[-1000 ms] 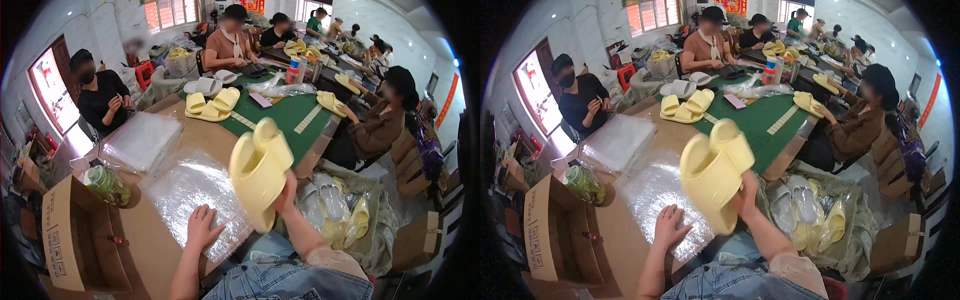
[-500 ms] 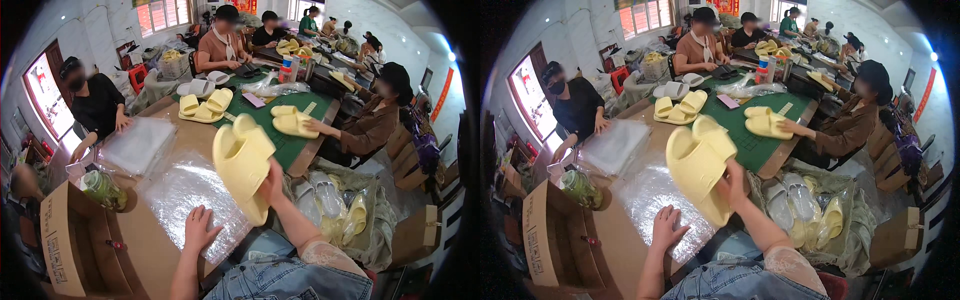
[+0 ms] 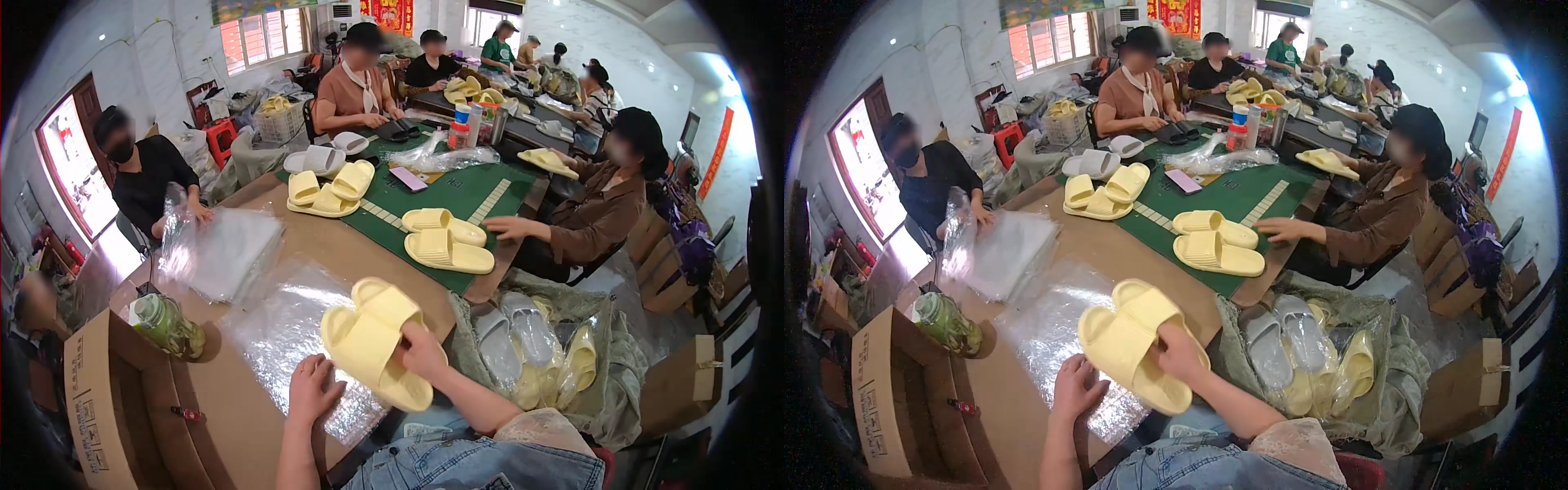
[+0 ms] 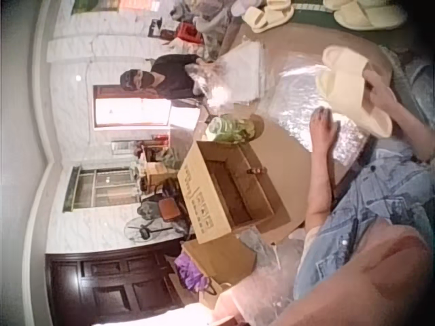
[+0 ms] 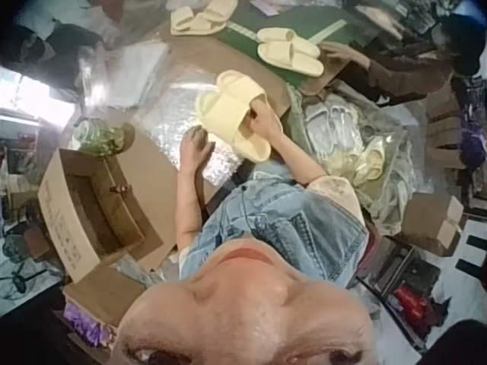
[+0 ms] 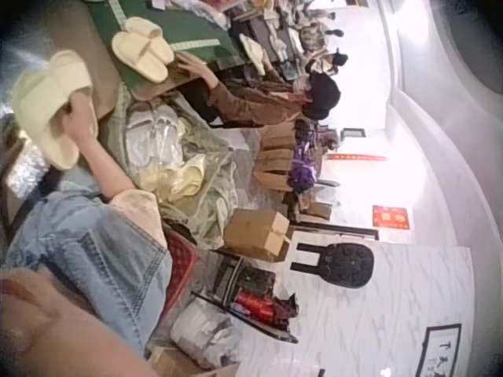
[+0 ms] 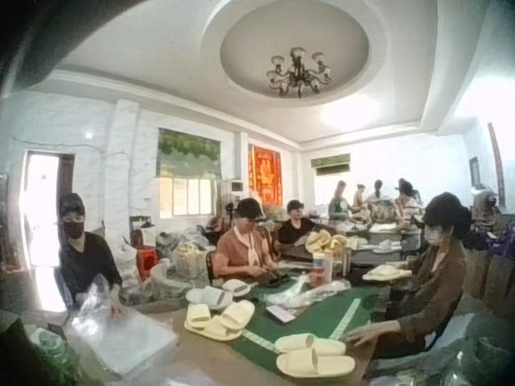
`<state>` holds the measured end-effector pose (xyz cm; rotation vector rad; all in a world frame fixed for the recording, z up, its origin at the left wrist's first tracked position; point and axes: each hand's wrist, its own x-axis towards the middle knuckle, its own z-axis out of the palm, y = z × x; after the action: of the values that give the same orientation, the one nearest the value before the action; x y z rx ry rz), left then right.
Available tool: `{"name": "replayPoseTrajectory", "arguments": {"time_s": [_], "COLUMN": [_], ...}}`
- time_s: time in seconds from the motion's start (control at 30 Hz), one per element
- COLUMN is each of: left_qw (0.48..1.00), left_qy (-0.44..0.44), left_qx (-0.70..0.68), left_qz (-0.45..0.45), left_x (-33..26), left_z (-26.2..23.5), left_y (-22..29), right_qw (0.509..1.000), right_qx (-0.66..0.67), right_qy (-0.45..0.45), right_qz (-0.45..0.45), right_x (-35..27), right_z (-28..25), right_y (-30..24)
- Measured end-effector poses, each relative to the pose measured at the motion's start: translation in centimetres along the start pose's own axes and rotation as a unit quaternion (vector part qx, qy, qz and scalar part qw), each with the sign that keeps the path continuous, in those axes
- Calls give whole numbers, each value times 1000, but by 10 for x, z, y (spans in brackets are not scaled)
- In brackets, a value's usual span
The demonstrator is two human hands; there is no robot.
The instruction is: The person wraps pairs of plastic slippers in bubble wrap at a factory workstation. They pick up slippers of various colors, place them on a sheet of bubble wrap, and fold the wrap around them. The wrapped pairs are then placed into a large mesh bag. Other workers are visible in the background performing similar tasks.
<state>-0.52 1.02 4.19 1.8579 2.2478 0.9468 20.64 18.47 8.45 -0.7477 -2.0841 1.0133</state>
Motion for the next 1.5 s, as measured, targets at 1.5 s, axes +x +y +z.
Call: {"name": "replayPoseTrajectory", "arguments": {"time_s": [1.5], "left_qw": [998], "left_qy": [-61], "left_qx": [1], "left_qz": [-24], "left_x": [-2], "left_z": [7], "left_y": [6], "right_qw": [981], "right_qx": [-164], "right_qy": [-102], "right_qz": [-22], "right_x": [3], "right_z": [46], "right_y": [32]}}
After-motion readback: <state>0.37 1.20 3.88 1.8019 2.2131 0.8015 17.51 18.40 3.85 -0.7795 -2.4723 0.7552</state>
